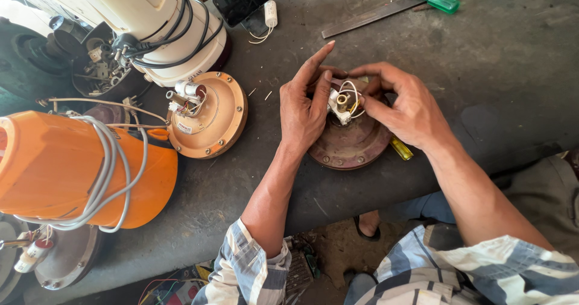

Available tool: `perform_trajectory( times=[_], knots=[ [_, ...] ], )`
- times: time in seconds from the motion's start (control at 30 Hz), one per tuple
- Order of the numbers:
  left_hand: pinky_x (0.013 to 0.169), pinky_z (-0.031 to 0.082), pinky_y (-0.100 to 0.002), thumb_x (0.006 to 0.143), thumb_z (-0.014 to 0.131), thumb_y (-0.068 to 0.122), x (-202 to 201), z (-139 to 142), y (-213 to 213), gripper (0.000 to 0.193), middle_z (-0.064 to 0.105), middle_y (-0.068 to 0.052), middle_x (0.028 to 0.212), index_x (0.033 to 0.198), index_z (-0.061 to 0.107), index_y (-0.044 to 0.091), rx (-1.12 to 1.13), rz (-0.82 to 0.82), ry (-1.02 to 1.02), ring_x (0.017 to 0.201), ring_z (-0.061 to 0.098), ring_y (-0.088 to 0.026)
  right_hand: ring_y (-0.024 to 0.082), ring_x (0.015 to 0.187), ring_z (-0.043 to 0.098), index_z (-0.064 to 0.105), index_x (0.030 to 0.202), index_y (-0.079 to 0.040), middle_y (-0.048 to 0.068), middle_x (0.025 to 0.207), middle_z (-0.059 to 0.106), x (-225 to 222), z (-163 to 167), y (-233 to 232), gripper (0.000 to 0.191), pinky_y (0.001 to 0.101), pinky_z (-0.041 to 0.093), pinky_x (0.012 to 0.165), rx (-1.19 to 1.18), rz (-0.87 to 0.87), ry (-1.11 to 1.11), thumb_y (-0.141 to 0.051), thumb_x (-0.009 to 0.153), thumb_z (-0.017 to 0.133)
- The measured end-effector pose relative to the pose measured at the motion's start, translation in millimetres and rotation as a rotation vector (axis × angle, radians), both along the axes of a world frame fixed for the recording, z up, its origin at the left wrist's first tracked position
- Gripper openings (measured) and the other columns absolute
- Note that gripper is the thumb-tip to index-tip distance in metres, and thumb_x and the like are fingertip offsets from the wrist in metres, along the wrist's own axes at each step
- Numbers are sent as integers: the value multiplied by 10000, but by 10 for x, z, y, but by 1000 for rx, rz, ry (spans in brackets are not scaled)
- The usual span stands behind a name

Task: The person sits at a workshop bench wiring a pressure switch onto the base of a water pump. They position the switch, tighten its screws with a screwdriver, adjust the connected wires by hand, and finally handle a red wire to connect it to the assembly.

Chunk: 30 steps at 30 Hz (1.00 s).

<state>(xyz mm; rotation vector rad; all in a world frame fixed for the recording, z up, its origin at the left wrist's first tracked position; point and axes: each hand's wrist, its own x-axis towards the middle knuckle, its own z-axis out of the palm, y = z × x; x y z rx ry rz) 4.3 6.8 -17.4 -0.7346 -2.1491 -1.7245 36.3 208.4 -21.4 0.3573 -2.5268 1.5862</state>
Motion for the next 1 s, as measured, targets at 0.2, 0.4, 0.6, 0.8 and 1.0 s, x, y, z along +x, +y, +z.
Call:
perform_trajectory(
  times=[0.2, 0.4, 0.6, 0.8, 1.0],
  knots=[
    [851, 642, -298, 1104, 543, 58, 1, 19, 10, 377, 804, -71, 1050, 1477, 572, 106, 27, -22, -14, 956, 791, -134, 202, 1028, 717, 740, 1228, -115, 66, 1111, 763, 101, -50, 65, 343, 371, 558, 945, 23, 48, 155, -121, 887, 774],
    [743, 595, -297, 1063, 586, 70, 32, 74, 5, 360, 811, -81, 928, 1419, 633, 88, -49, 51, -104, 809, 745, -143, 206, 1074, 715, 793, 1077, -130, 55, 1116, 766, 181, -120, 59, 211, 371, 554, 943, 145, -108, 240, -165, 875, 839],
    [911, 634, -318, 1054, 675, 154, 69, 149, -11, 414, 805, -94, 1074, 1456, 607, 79, -14, -51, -10, 997, 788, -163, 175, 1016, 707, 791, 1052, -116, 43, 1072, 732, 342, -133, 32, 177, 310, 557, 886, 2, -169, 292, -122, 883, 841],
    [1097, 495, -357, 885, 809, 244, 175, 219, -49, 690, 763, -26, 1182, 1502, 515, 143, -251, -79, 357, 1237, 656, -220, 188, 996, 701, 782, 1049, -88, 44, 1056, 740, 442, -39, 54, 183, 320, 540, 879, 106, -231, 365, -61, 881, 850],
    [1286, 365, -478, 962, 798, 240, 203, 145, 67, 757, 753, 51, 1099, 1598, 388, 235, -492, 13, 463, 1298, 626, -208, 223, 993, 657, 782, 1034, -84, 50, 1040, 731, 433, 35, 72, 195, 363, 539, 869, 357, -251, 525, -54, 863, 871]
  ],
)
